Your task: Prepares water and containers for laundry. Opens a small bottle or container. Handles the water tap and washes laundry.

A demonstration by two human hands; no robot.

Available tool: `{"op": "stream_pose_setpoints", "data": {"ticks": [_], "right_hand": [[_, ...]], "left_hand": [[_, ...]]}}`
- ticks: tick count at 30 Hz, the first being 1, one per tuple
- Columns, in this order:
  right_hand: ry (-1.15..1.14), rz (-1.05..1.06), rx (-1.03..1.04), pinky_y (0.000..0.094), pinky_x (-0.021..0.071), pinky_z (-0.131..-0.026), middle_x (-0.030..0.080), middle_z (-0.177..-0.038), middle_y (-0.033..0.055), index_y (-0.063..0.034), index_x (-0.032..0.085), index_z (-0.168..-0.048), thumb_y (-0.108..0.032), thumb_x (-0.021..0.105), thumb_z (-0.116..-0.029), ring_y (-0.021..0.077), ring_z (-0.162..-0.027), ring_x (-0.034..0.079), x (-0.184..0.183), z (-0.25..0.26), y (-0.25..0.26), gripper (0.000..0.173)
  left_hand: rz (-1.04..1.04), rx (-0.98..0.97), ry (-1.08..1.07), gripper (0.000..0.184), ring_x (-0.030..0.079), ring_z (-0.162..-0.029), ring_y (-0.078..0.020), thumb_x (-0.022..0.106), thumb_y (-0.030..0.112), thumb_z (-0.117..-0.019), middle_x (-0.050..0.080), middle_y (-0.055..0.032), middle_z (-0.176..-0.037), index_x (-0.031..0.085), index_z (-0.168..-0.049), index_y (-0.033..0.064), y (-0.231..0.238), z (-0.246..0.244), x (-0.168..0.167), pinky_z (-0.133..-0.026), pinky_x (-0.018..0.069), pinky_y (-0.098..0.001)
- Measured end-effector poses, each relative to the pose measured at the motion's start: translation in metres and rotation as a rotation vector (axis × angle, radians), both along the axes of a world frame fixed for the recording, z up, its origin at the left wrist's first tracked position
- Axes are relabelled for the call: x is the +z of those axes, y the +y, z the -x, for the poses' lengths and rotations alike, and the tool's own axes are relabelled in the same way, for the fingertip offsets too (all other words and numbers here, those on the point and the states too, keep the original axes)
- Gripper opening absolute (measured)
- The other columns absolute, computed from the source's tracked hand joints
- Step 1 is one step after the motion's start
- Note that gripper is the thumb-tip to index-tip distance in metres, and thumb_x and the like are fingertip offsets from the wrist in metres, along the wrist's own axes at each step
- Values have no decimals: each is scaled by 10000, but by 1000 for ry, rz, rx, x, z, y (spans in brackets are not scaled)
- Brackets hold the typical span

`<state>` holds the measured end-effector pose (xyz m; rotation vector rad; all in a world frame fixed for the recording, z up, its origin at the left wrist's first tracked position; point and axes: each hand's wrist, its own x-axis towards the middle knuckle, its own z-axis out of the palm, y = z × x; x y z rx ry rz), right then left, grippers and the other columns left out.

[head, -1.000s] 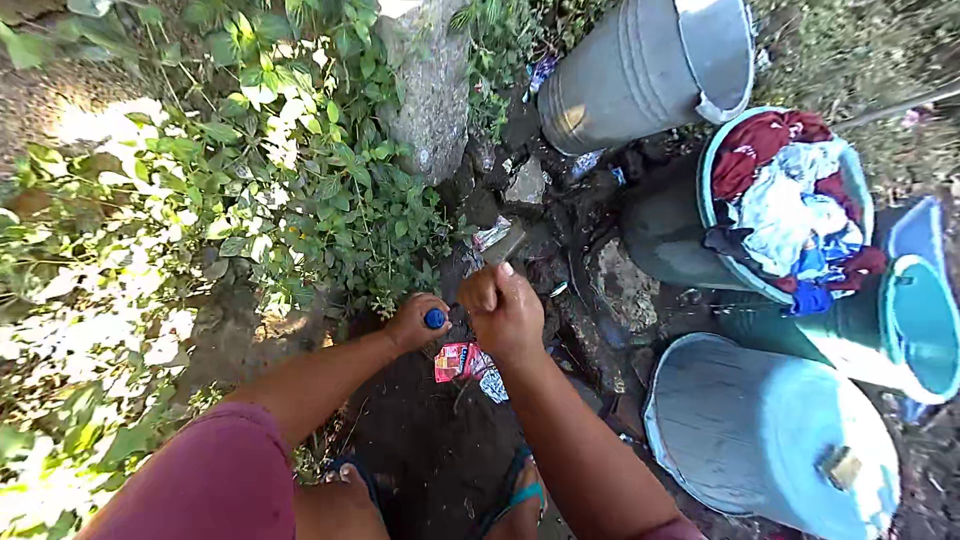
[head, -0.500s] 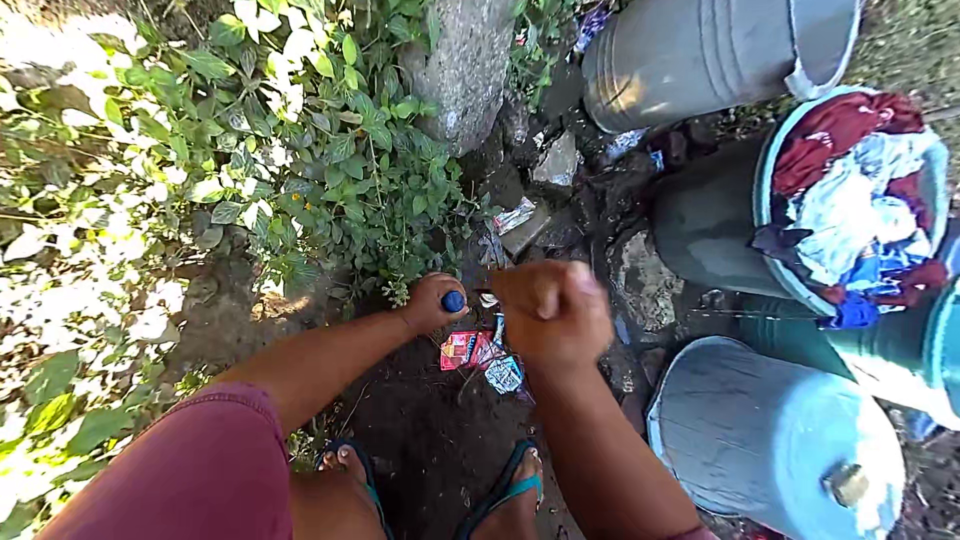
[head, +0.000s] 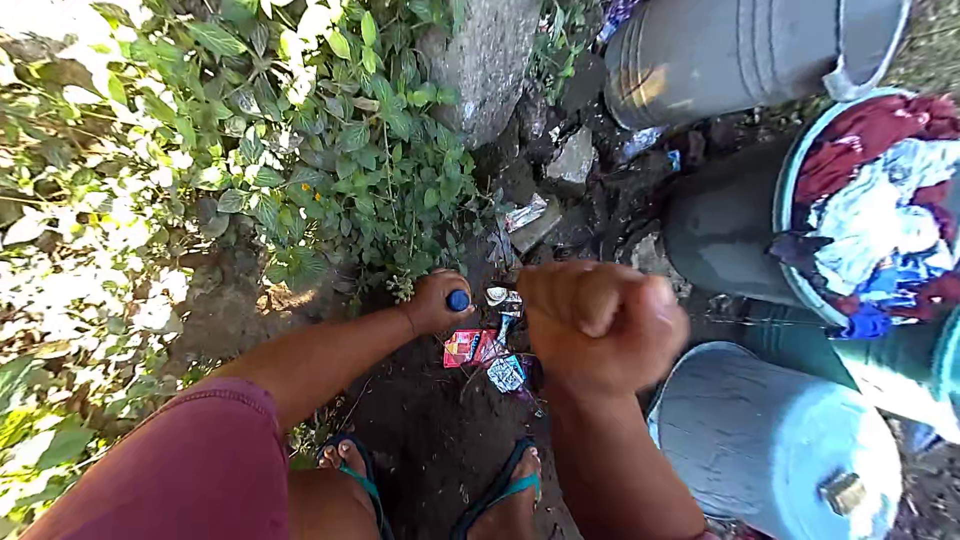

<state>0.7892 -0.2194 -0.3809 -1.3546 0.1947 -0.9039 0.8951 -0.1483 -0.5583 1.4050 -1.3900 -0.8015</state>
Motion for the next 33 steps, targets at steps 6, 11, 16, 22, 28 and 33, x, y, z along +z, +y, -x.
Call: {"op": "stream_pose_setpoints", "data": {"ticks": [6, 11, 16, 22, 28, 33], "right_hand": [[256, -61, -35, 208, 415, -564, 439, -556, -155, -275, 495, -614, -598, 457, -1023, -14, -540, 463, -89, 2, 7, 523], [216, -151, -41, 231, 413, -546, 430, -541, -132, -270, 484, -610, -517, 444, -1037, 23, -511, 451, -74, -2, -4, 495], [215, -101, -51, 223, 420, -544, 434, -541, -135, -268, 487, -610, -547, 452, -1036, 17, -512, 459, -73, -2, 1, 511], [163, -193, -80, 231, 413, -519, 440, -536, -119, -259, 493, -613, -500, 409, -1058, 33, -489, 448, -92, -2, -1, 513], [384, -130, -40, 208, 395, -531, 421, -589, -153, -267, 541, -772, -687, 340, -1019, 0, -514, 416, -74, -8, -12, 527], [1173, 379, 27, 454, 552, -679, 666, -850, 108, -20, 635, -1207, -328, 599, -1024, 227, -715, 635, -41, 14, -24, 359]], "left_hand": [[-113, 15, 6, 225, 672, -1053, -364, 784, 98, -840, 719, -234, -1012, 728, -949, -91, -1, 0, 12, -999, 502, -491], [-123, -25, -50, 218, 668, -1077, -349, 763, 141, -881, 723, -210, -1029, 734, -945, -66, -3, -7, 11, -999, 506, -490], [-18, -3, -33, 190, 686, -964, -343, 778, 114, -837, 717, -205, -918, 717, -857, -65, -3, -4, 6, -930, 523, -484], [-118, -56, 0, 171, 678, -1010, -351, 765, 80, -850, 716, -221, -979, 729, -918, -73, -5, -9, 9, -938, 518, -509], [-165, -109, 8, 317, 664, -1070, -333, 819, 185, -853, 707, -221, -1067, 723, -1018, -68, -4, -12, 11, -995, 507, -478], [-276, -114, 103, 589, 611, -1193, -340, 903, 216, -758, 640, -249, -1240, 649, -1220, -48, 7, -17, 0, -1054, 478, -484]]}}
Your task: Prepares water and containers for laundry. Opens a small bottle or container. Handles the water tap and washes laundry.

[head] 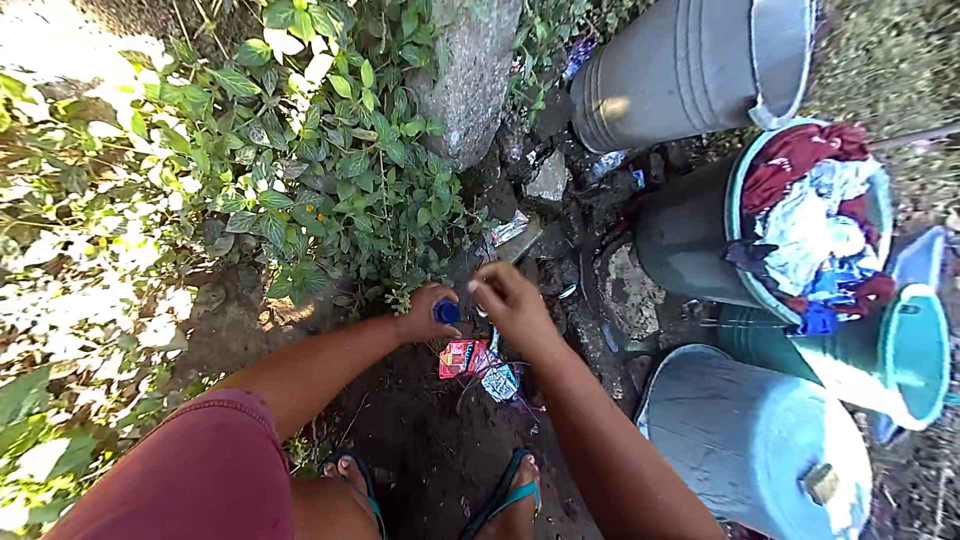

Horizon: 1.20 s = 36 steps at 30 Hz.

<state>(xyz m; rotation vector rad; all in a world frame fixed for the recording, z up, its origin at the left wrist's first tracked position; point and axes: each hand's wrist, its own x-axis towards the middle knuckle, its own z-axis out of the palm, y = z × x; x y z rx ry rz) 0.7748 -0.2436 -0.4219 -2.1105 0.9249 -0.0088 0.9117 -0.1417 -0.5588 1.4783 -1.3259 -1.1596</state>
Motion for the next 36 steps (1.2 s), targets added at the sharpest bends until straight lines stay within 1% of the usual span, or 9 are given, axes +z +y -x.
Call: {"op": "stream_pose_setpoints", "data": {"ticks": [2, 4, 6, 10, 13, 16, 21, 30, 36], "right_hand": [[344, 50, 81, 603, 557, -846, 722, -1014, 181, -54, 616, -1331, -450, 650, -990, 358, -918, 708, -6, -3, 13, 523], [515, 92, 161, 624, 531, -894, 701, -1164, 199, -92, 574, -1411, -523, 620, -987, 395, -1029, 694, -10, -9, 24, 606], [590, 115, 232, 617, 526, -919, 667, -1251, 227, -58, 534, -1422, -488, 595, -1013, 419, -1092, 681, -12, -15, 30, 597], [512, 161, 439, 606, 525, -922, 645, -1253, 264, 11, 549, -1339, -355, 576, -1044, 442, -1095, 671, -17, -16, 21, 471], [451, 202, 663, 624, 516, -935, 614, -1310, 264, -10, 551, -1342, -244, 592, -1041, 459, -1134, 649, -16, -14, 5, 383], [374, 324, 891, 626, 533, -885, 621, -1306, 240, -44, 590, -1326, -105, 584, -1028, 468, -1150, 629, -13, -13, -8, 304], [352, 411, 1060, 632, 535, -840, 595, -1347, 216, -123, 613, -1348, 125, 515, -953, 485, -1149, 607, -5, -10, -14, 476], [288, 477, 1138, 610, 525, -870, 592, -1370, 214, -148, 615, -1375, 154, 525, -924, 472, -1168, 601, -7, -1, -11, 550], [223, 515, 1179, 614, 542, -862, 625, -1337, 192, -163, 631, -1339, 153, 561, -904, 460, -1141, 628, -9, -2, -19, 542]], "left_hand": [[-34, -13, -34, 659, 611, -1202, -340, 903, 247, -761, 633, -248, -1262, 618, -1280, -42, 1, -2, -2, -1063, 478, -489], [-26, -27, -64, 660, 610, -1211, -352, 867, 244, -786, 630, -264, -1272, 596, -1305, -60, 0, -4, -3, -1073, 469, -486], [-49, -76, -116, 651, 602, -1227, -348, 837, 232, -803, 624, -258, -1288, 578, -1326, -56, 0, -7, 1, -1085, 458, -476], [-92, -123, -168, 668, 591, -1251, -335, 842, 226, -786, 616, -242, -1314, 574, -1334, -44, -3, -9, 6, -1103, 445, -483], [-80, -137, -199, 674, 597, -1250, -330, 842, 260, -782, 625, -231, -1306, 580, -1329, -33, -4, -8, 6, -1104, 447, -494], [-76, -145, -189, 696, 582, -1278, -356, 842, 233, -793, 614, -258, -1330, 563, -1358, -61, -4, -8, 13, -1126, 424, -513], [-140, -189, -244, 742, 545, -1318, -373, 843, 246, -809, 573, -260, -1385, 518, -1406, -53, -3, -7, 24, -1144, 401, -529], [-134, -282, -250, 687, 522, -1329, -402, 829, 147, -809, 556, -278, -1393, 521, -1383, -73, -2, -10, 31, -1150, 377, -548], [-77, -373, -262, 756, 513, -1342, -422, 862, 80, -760, 545, -297, -1413, 514, -1412, -78, -9, -17, 28, -1154, 372, -552]]}}
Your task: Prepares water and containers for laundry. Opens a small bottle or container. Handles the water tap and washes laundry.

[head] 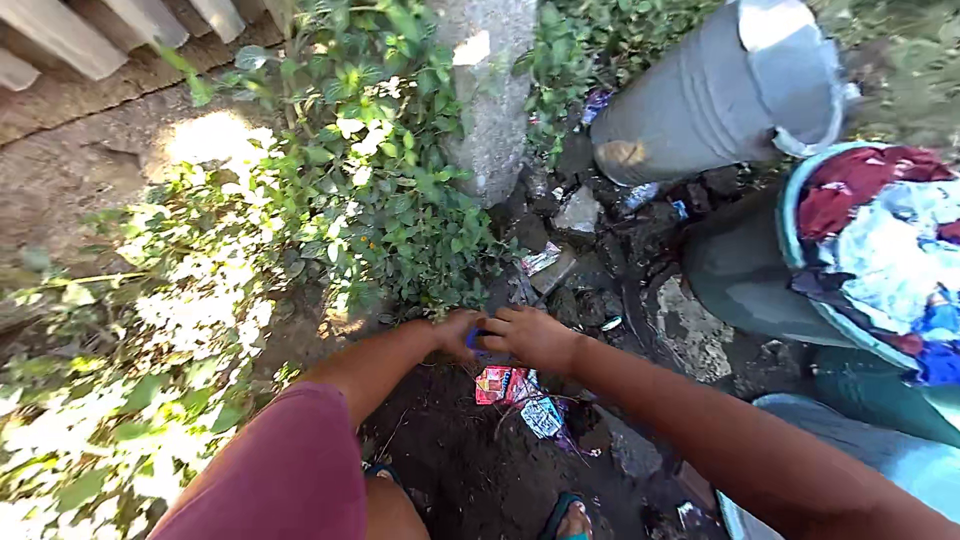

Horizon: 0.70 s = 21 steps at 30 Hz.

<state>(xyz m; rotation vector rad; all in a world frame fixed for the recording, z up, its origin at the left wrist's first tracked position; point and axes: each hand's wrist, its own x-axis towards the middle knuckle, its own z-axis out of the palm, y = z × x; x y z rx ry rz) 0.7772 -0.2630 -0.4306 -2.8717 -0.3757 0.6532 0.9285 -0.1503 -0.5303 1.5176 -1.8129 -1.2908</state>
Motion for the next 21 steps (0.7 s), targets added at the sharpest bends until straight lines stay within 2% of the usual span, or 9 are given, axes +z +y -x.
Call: {"op": "stream_pose_setpoints", "data": {"ticks": [3, 5, 6, 9, 13, 16, 18, 19, 21], "right_hand": [[-90, -37, -109, 623, 551, -867, 654, -1291, 200, -142, 653, -1289, 114, 568, -927, 462, -1142, 644, 2, 2, 0, 452], [-209, -115, -290, 615, 567, -874, 684, -1243, 198, -97, 671, -1247, -27, 613, -976, 437, -1130, 671, 7, 4, 1, 285], [-263, -172, -406, 609, 569, -881, 696, -1210, 195, -75, 674, -1239, -99, 651, -966, 418, -1102, 684, 11, 7, 1, 275], [-381, -319, -744, 543, 554, -784, 704, -1110, 202, -23, 656, -1249, -229, 675, -923, 336, -886, 677, 13, 22, -2, 386], [-483, -512, -949, 387, 553, -747, 687, -1163, 166, -6, 594, -1264, -216, 687, -922, 193, -840, 646, -1, 44, 2, 413], [-624, -633, -960, 306, 575, -766, 697, -1208, 131, -2, 573, -1216, -165, 692, -915, 134, -907, 679, 6, 52, 12, 362], [-733, -674, -916, 276, 569, -770, 703, -1216, 103, -42, 549, -1193, -183, 691, -926, 115, -945, 684, 19, 53, 16, 334], [-774, -685, -889, 261, 564, -784, 704, -1219, 83, -76, 537, -1190, -199, 693, -935, 102, -977, 681, 25, 52, 17, 323], [-825, -666, -842, 280, 578, -849, 690, -1244, 66, -124, 550, -1192, -225, 708, -935, 117, -1085, 675, 35, 47, 19, 319]], "left_hand": [[31, 14, -4, 773, 516, -1327, -442, 857, 80, -757, 550, -312, -1397, 502, -1426, -76, 3, -2, -2, -1142, 376, -562], [2, 56, -12, 761, 498, -1336, -453, 844, 100, -786, 525, -318, -1414, 485, -1436, -71, 2, -4, 0, -1135, 380, -566], [-16, 80, -10, 764, 491, -1341, -449, 842, 114, -799, 509, -308, -1428, 472, -1448, -47, 2, -5, 1, -1128, 388, -567], [-17, 139, 21, 801, 479, -1371, -419, 856, 151, -814, 489, -270, -1476, 453, -1492, 5, 0, -7, 6, -1140, 391, -560], [2, 117, -22, 771, 497, -1363, -394, 825, 183, -839, 500, -232, -1484, 466, -1510, 63, 0, -9, 22, -1120, 409, -575], [-106, 157, -74, 542, 538, -1343, -358, 612, 109, -956, 552, -197, -1457, 514, -1488, 87, 1, -13, 64, -1112, 420, -572], [-138, 310, -35, 375, 636, -1228, -314, 464, 131, -1049, 664, -181, -1312, 615, -1382, 52, 1, -13, 94, -1069, 476, -537], [-147, 412, 77, 361, 678, -1147, -286, 412, 164, -1091, 695, -179, -1236, 636, -1335, 20, 1, -10, 108, -1024, 517, -495], [-223, 553, 539, 482, 700, -1045, -210, 240, 269, -1144, 695, -151, -1195, 565, -1368, -8, 1, -2, 132, -931, 562, -385]]}}
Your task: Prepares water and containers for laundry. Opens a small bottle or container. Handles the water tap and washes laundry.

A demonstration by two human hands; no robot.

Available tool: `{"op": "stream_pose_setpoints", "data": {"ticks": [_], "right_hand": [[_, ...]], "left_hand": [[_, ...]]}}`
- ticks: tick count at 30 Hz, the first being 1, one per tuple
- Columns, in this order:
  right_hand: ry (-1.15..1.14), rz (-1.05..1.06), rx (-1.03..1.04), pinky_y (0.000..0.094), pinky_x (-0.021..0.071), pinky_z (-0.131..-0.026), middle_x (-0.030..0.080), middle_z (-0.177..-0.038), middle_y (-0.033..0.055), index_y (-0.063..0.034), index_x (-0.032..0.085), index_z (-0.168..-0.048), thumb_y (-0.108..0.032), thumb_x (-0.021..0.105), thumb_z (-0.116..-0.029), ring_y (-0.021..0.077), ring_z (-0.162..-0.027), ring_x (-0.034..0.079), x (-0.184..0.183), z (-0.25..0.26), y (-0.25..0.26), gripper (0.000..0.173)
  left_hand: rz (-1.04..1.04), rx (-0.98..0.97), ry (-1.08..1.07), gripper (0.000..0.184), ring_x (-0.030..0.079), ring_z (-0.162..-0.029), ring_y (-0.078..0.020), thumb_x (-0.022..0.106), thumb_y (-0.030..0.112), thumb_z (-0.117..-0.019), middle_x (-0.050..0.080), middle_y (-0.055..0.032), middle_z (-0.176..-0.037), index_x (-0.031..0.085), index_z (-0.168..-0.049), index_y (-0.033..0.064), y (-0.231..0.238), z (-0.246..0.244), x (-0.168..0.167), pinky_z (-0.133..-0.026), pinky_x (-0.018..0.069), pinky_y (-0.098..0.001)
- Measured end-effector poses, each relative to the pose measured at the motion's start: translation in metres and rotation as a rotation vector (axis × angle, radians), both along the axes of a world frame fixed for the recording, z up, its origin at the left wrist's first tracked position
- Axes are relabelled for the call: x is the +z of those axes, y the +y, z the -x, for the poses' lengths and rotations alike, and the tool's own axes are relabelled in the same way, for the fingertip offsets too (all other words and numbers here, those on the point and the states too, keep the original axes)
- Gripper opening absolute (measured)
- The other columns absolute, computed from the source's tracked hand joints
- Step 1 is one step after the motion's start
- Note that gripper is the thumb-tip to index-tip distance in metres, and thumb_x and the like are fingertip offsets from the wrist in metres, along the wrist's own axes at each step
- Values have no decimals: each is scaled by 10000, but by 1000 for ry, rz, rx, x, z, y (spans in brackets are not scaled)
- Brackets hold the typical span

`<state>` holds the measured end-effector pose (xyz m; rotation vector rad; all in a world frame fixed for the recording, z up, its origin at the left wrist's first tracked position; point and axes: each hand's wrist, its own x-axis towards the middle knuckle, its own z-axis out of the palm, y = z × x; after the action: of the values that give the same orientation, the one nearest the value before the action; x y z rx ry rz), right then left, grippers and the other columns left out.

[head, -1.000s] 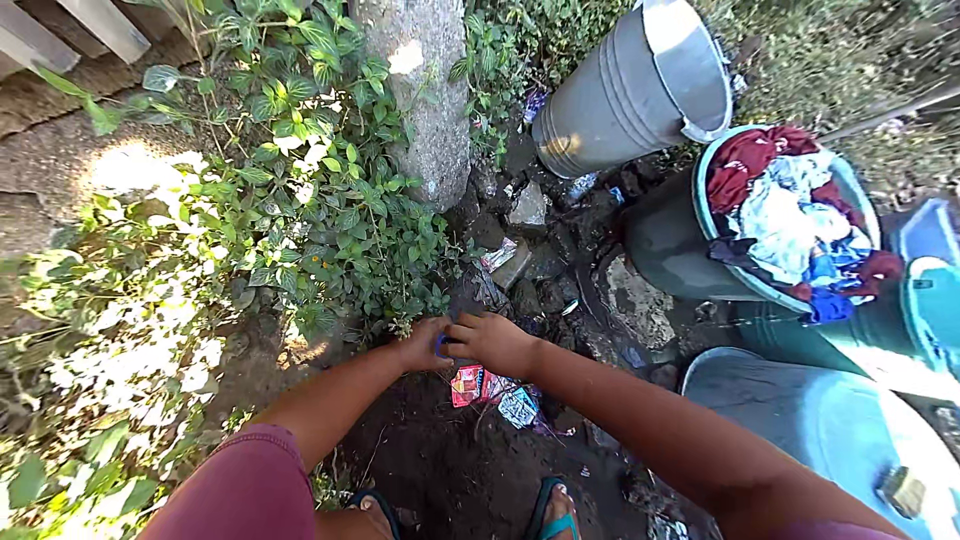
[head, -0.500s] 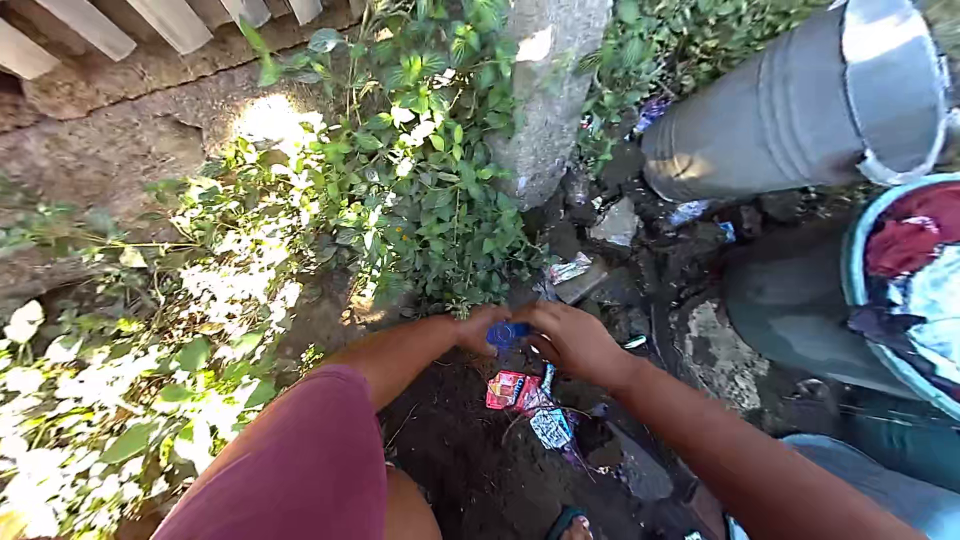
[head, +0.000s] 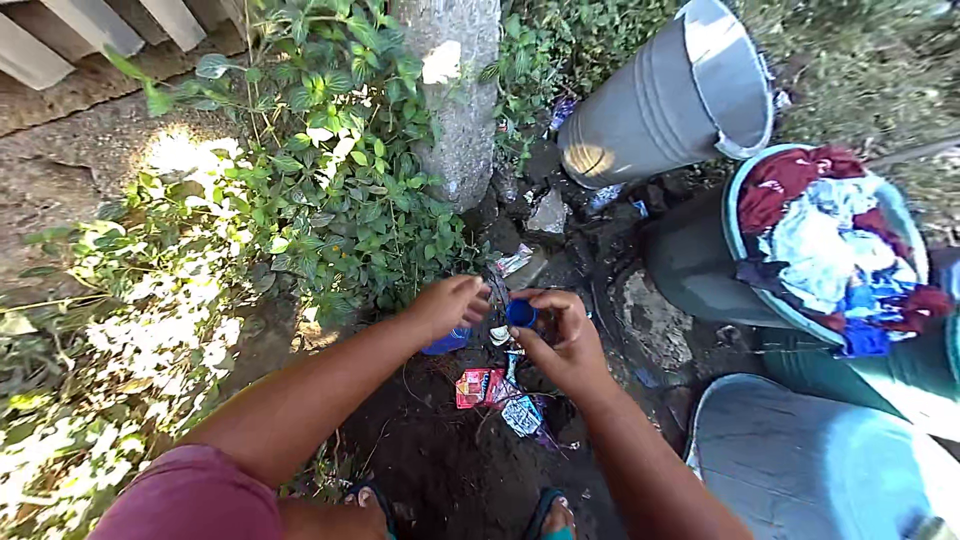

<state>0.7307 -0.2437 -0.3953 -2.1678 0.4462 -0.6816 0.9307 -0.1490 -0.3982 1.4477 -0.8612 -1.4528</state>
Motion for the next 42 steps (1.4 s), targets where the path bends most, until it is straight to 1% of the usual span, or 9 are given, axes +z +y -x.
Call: {"op": "stream_pose_setpoints", "data": {"ticks": [5, 12, 15, 19, 23, 27, 33, 37, 42], "right_hand": [[139, 245, -76, 421, 598, -817, 586, -1316, 196, -89, 683, -1214, -429, 692, -938, 248, -1068, 659, 8, -19, 7, 438], [222, 232, -356, 431, 498, -996, 667, -1156, 184, -11, 731, -1059, -311, 362, -1086, 268, -1133, 617, 28, 21, -6, 476], [439, 257, -470, 570, 535, -797, 723, -986, 176, -47, 761, -1031, -432, 366, -1075, 330, -929, 698, 25, 41, -9, 554], [188, -358, -623, 192, 512, -637, 654, -795, -44, -25, 698, -1064, -181, 442, -1077, 11, -658, 592, 35, 54, -5, 300], [-287, -1055, -596, 207, 596, -618, 758, -836, 48, -27, 617, -1099, -121, 294, -1113, 87, -668, 713, 41, 45, 8, 337], [-576, -1435, -354, 244, 617, -656, 784, -973, 94, -118, 696, -1088, -179, 450, -1063, 136, -745, 750, 30, 30, 36, 255], [-471, -1405, -289, 253, 607, -673, 754, -1000, 139, -68, 610, -1121, -46, 370, -1061, 161, -760, 734, 35, -1, 55, 248], [-368, -1328, -129, 271, 596, -695, 673, -948, 37, -85, 463, -1471, -19, 442, -1011, 122, -751, 674, 32, -7, 53, 466], [-133, -1256, -82, 202, 480, -564, 540, -760, -42, -18, 544, -1378, -146, 392, -1040, 43, -587, 519, 35, -12, 59, 392]], "left_hand": [[-3, 113, 759, 605, 671, -957, -213, 146, 460, -1120, 648, -136, -1180, 495, -1419, 67, -6, 13, 16, -826, 563, -357], [-46, 342, 799, 364, 709, -946, -222, 284, 157, -1125, 693, -128, -1089, 558, -1303, -4, -8, 8, 27, -856, 586, -368], [-18, 444, 819, 371, 704, -961, -236, 296, 171, -1131, 689, -150, -1071, 563, -1291, -30, -11, 4, 28, -899, 576, -370], [0, 564, 839, 346, 697, -969, -243, 313, 121, -1122, 663, -176, -1104, 541, -1314, -55, -15, -4, 26, -934, 564, -368], [3, 651, 867, 314, 682, -915, -233, 363, 123, -1110, 629, -160, -1092, 549, -1296, -48, -20, -9, 22, -914, 572, -368], [32, 673, 894, 284, 675, -900, -233, 390, 117, -1106, 624, -148, -1060, 558, -1266, -46, -22, -11, 24, -921, 572, -375], [70, 615, 931, 348, 711, -955, -262, 319, 177, -1130, 686, -174, -1037, 560, -1248, -45, -17, -6, 28, -936, 571, -384], [101, 581, 932, 337, 710, -946, -249, 312, 163, -1130, 681, -154, -1029, 551, -1267, -31, -12, -6, 34, -928, 575, -379], [130, 552, 931, 341, 705, -1021, -259, 342, 161, -1124, 688, -184, -1119, 572, -1240, -61, -10, -10, 33, -959, 561, -365]]}}
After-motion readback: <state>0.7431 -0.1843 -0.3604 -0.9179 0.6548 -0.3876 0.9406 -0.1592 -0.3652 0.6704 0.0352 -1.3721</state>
